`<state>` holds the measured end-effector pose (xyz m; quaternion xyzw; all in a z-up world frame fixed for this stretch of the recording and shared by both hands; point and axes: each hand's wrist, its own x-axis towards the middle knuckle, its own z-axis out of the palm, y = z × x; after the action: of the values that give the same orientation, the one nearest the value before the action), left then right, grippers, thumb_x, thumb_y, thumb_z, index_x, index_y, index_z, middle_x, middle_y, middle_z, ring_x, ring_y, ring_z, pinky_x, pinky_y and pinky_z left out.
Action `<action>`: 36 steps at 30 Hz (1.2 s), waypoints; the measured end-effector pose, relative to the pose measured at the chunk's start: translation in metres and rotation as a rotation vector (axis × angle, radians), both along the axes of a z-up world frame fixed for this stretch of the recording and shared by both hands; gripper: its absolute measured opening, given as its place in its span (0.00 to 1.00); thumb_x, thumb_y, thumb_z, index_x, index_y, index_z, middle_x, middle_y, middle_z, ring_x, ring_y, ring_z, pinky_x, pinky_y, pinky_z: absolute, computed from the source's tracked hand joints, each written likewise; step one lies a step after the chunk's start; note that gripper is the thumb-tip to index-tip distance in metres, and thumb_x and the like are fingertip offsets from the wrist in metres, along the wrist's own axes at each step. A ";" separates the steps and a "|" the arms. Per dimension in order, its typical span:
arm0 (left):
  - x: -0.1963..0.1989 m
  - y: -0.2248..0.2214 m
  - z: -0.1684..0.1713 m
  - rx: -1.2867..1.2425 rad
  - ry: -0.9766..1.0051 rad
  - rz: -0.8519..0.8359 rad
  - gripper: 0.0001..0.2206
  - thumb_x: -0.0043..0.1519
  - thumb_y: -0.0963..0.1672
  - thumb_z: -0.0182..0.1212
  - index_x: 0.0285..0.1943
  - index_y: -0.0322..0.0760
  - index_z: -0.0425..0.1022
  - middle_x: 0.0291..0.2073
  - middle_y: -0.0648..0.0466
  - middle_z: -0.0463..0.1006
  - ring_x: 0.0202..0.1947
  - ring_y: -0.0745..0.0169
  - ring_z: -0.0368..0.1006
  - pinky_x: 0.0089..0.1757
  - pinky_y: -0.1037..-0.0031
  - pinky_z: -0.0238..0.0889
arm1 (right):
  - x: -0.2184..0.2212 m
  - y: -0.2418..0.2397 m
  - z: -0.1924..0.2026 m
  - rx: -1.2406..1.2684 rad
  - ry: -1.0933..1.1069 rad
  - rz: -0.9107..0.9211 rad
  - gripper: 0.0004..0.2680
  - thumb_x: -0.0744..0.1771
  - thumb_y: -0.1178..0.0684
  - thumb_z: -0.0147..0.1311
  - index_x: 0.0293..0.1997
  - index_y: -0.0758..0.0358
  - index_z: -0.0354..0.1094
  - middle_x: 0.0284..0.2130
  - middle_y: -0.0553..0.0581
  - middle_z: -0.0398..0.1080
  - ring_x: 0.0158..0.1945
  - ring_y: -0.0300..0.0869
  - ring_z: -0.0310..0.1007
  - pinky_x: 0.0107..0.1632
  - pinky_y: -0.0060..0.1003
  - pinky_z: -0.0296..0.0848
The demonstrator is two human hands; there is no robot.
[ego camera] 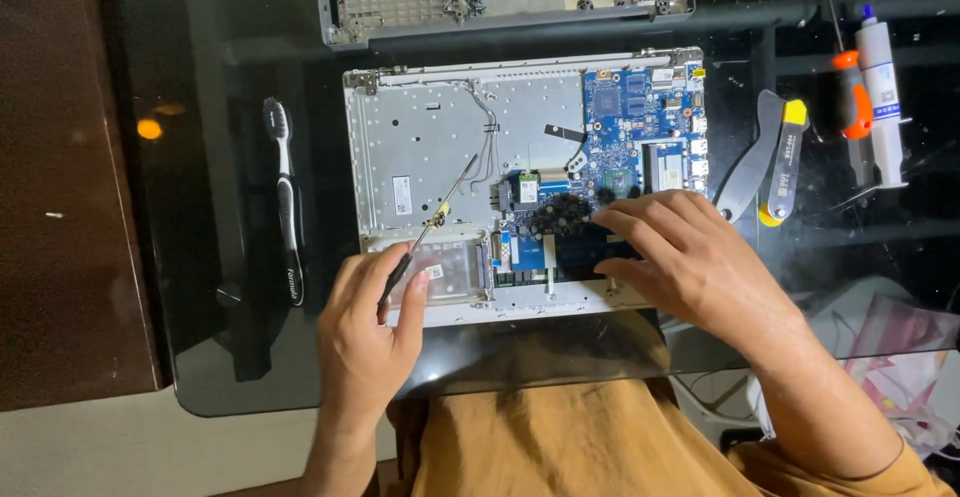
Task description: Repairing a laptop by connecting internal cables, using a screwdriver on the motherboard, and aligning components within the chassis.
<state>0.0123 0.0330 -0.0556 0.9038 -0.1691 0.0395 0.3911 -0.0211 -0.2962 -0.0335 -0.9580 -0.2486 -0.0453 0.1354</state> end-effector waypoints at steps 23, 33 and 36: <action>0.000 -0.006 -0.005 0.139 -0.104 -0.009 0.11 0.66 0.46 0.62 0.54 0.38 0.79 0.44 0.52 0.80 0.37 0.59 0.80 0.32 0.70 0.74 | 0.002 -0.003 -0.010 -0.131 -0.422 0.255 0.08 0.68 0.57 0.63 0.49 0.52 0.69 0.42 0.46 0.71 0.43 0.38 0.68 0.55 0.47 0.66; 0.009 0.001 0.014 0.105 -0.149 -0.098 0.09 0.67 0.42 0.58 0.52 0.33 0.80 0.44 0.49 0.81 0.41 0.54 0.80 0.40 0.69 0.73 | -0.001 -0.017 -0.003 -0.055 -0.321 0.074 0.17 0.67 0.43 0.71 0.52 0.54 0.65 0.44 0.47 0.75 0.45 0.37 0.72 0.55 0.39 0.64; 0.027 -0.004 0.043 0.111 -0.194 -0.201 0.08 0.69 0.40 0.54 0.48 0.31 0.80 0.40 0.50 0.82 0.39 0.58 0.79 0.38 0.72 0.72 | -0.001 -0.046 0.002 -0.064 -0.270 -0.152 0.16 0.67 0.47 0.71 0.54 0.62 0.70 0.40 0.51 0.74 0.40 0.41 0.67 0.50 0.36 0.62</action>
<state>0.0393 0.0291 -0.0129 0.8946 -0.2977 0.0776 0.3243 -0.0222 -0.3419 -0.0313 -0.9631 -0.1927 -0.1758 0.0664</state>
